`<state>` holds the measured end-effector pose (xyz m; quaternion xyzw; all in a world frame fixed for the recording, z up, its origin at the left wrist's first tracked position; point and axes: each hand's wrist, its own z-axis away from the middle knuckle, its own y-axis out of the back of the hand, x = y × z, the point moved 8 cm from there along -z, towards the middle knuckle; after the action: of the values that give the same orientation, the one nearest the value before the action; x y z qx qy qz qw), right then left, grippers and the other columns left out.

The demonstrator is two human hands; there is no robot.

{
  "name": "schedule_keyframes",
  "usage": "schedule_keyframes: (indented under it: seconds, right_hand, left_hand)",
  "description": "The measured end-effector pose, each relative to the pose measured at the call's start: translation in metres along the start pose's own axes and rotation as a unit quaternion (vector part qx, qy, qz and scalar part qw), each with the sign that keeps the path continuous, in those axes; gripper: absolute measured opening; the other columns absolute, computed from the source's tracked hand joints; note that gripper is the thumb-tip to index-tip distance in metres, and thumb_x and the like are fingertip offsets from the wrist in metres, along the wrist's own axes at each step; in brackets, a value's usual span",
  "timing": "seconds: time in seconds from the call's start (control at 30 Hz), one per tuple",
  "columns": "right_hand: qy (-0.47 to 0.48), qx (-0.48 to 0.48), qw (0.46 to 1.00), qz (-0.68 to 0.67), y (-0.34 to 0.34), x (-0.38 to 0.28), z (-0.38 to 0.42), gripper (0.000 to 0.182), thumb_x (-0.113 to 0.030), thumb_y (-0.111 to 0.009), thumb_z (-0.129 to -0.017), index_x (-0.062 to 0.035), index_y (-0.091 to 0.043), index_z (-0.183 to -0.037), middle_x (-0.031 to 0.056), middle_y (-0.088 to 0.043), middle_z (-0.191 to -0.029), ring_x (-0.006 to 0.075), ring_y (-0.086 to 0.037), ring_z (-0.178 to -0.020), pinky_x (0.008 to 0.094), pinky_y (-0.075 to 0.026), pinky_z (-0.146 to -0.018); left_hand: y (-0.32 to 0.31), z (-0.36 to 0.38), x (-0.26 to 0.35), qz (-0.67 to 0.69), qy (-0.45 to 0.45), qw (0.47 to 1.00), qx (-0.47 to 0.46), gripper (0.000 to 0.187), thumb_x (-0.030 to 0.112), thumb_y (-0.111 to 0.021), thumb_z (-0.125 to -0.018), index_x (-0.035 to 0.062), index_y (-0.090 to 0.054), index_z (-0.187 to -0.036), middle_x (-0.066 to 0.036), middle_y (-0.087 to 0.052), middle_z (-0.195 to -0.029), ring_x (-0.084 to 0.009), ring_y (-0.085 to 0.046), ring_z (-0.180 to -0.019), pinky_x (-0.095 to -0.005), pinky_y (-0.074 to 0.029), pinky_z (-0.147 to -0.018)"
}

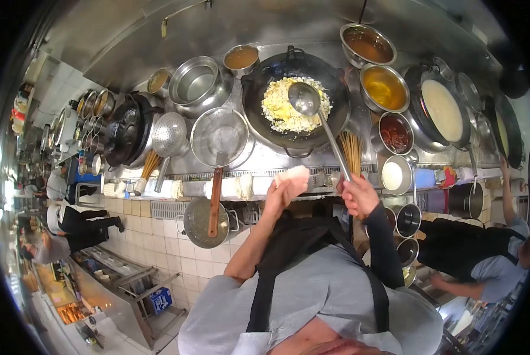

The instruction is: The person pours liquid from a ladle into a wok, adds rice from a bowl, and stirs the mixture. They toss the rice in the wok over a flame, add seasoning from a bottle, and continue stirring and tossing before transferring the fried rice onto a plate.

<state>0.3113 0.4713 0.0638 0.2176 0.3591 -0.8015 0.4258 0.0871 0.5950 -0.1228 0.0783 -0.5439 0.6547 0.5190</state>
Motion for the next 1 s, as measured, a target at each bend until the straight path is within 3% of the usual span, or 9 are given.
schedule_keyframes:
  seconds: [0.13, 0.27, 0.43, 0.53, 0.6, 0.67, 0.7, 0.87, 1.0]
  right_hand:
    - [-0.078, -0.077, 0.981, -0.161, 0.045, 0.035, -0.099, 0.032, -0.021, -0.059, -0.106, -0.0161, -0.053, -0.138, -0.004, -0.046, -0.072, 0.0059, -0.038, -0.046, 0.0247, -0.029, -0.036]
    - [0.1, 0.088, 0.967, 0.219, -0.013, -0.041, -0.059, 0.047, -0.022, -0.062, -0.105, -0.0148, -0.046, -0.148, -0.0029, -0.049, -0.077, 0.0054, -0.04, -0.049, 0.0244, -0.03, -0.037]
    - [-0.059, -0.223, 0.925, -0.301, 0.017, -0.007, -0.134, 0.044, -0.025, -0.061, -0.105, -0.0085, -0.05, -0.143, -0.0034, -0.05, -0.075, 0.0064, -0.04, -0.048, 0.0251, -0.034, -0.038]
    - [0.013, 0.006, 1.0, 0.012, 0.021, -0.018, -0.161, 0.034, -0.027, -0.059, -0.105, -0.0092, -0.056, -0.134, -0.0043, -0.047, -0.07, 0.0059, -0.04, -0.049, 0.0273, -0.034, -0.038]
    - [0.228, 0.136, 0.928, 0.262, 0.026, -0.051, -0.169, 0.03, -0.023, -0.061, -0.098, -0.0068, -0.058, -0.123, 0.0094, -0.058, -0.077, 0.0242, -0.054, -0.062, 0.039, -0.045, -0.054]
    - [0.41, 0.255, 0.734, 0.477, 0.016, -0.07, -0.159, 0.025, -0.019, -0.063, -0.092, -0.0044, -0.059, -0.112, 0.023, -0.069, -0.084, 0.0424, -0.068, -0.075, 0.0507, -0.056, -0.07]
    - [0.295, 0.291, 0.776, 0.475, 0.012, -0.072, -0.17, 0.033, -0.015, -0.063, -0.085, -0.0018, -0.059, -0.114, 0.0343, -0.068, -0.096, 0.0537, -0.064, -0.099, 0.055, -0.052, -0.088]
    - [0.298, 0.165, 0.79, 0.511, -0.016, -0.052, -0.213, 0.032, -0.02, -0.059, -0.096, -0.0045, -0.056, -0.124, 0.0337, -0.068, -0.095, 0.0543, -0.065, -0.095, 0.0573, -0.052, -0.083]
    - [0.224, 0.061, 0.733, 0.639, 0.009, -0.014, -0.131, 0.053, -0.018, -0.057, -0.097, -0.0126, -0.041, -0.148, 0.0313, -0.069, -0.092, 0.0523, -0.067, -0.087, 0.0592, -0.051, -0.079]
  left_hand:
    - [-0.009, 0.024, 0.055, -0.036, -0.035, 0.996, 0.068, 0.032, 0.002, -0.066, -0.099, 0.0009, -0.057, -0.13, -0.01, -0.068, -0.122, -0.0191, -0.068, -0.11, -0.0324, -0.057, -0.091]
    - [-0.058, 0.019, 0.13, -0.276, -0.174, 0.942, 0.075, 0.025, 0.005, -0.067, -0.097, 0.0028, -0.06, -0.121, -0.015, -0.07, -0.119, -0.0217, -0.068, -0.106, -0.035, -0.055, -0.088]
    - [-0.132, -0.013, 0.12, -0.627, -0.41, 0.658, -0.07, 0.027, 0.005, -0.066, -0.086, 0.0042, -0.062, -0.113, -0.025, -0.059, -0.131, -0.0493, -0.055, -0.123, -0.0496, -0.049, -0.102]
    - [-0.145, -0.01, 0.07, -0.796, -0.366, 0.472, -0.091, 0.038, 0.011, -0.074, -0.085, -0.0008, -0.061, -0.119, -0.026, -0.055, -0.135, -0.0477, -0.049, -0.13, -0.0497, -0.046, -0.106]
    - [-0.141, -0.016, 0.073, -0.752, -0.316, 0.567, -0.114, 0.044, 0.02, -0.074, -0.088, -0.0047, -0.059, -0.121, -0.027, -0.056, -0.135, -0.0458, -0.049, -0.132, -0.0511, -0.044, -0.108]
    - [-0.144, -0.026, 0.077, -0.718, -0.248, 0.639, -0.122, 0.05, 0.028, -0.072, -0.092, -0.007, -0.057, -0.124, -0.028, -0.056, -0.134, -0.0439, -0.049, -0.133, -0.0517, -0.042, -0.11]
    - [-0.143, -0.035, 0.082, -0.71, -0.2, 0.666, -0.114, 0.052, 0.032, -0.071, -0.094, -0.0074, -0.056, -0.125, -0.029, -0.057, -0.133, -0.043, -0.049, -0.133, -0.0517, -0.041, -0.111]
    - [-0.136, -0.065, 0.054, -0.792, -0.172, 0.567, -0.146, 0.046, 0.042, -0.05, -0.106, -0.0009, -0.061, -0.12, -0.022, -0.067, -0.119, -0.0412, -0.057, -0.122, -0.0458, -0.043, -0.105]
    - [-0.151, -0.064, 0.062, -0.777, -0.195, 0.577, -0.158, 0.042, 0.041, -0.046, -0.107, 0.0041, -0.066, -0.111, -0.02, -0.07, -0.111, -0.0419, -0.062, -0.11, -0.0456, -0.044, -0.102]
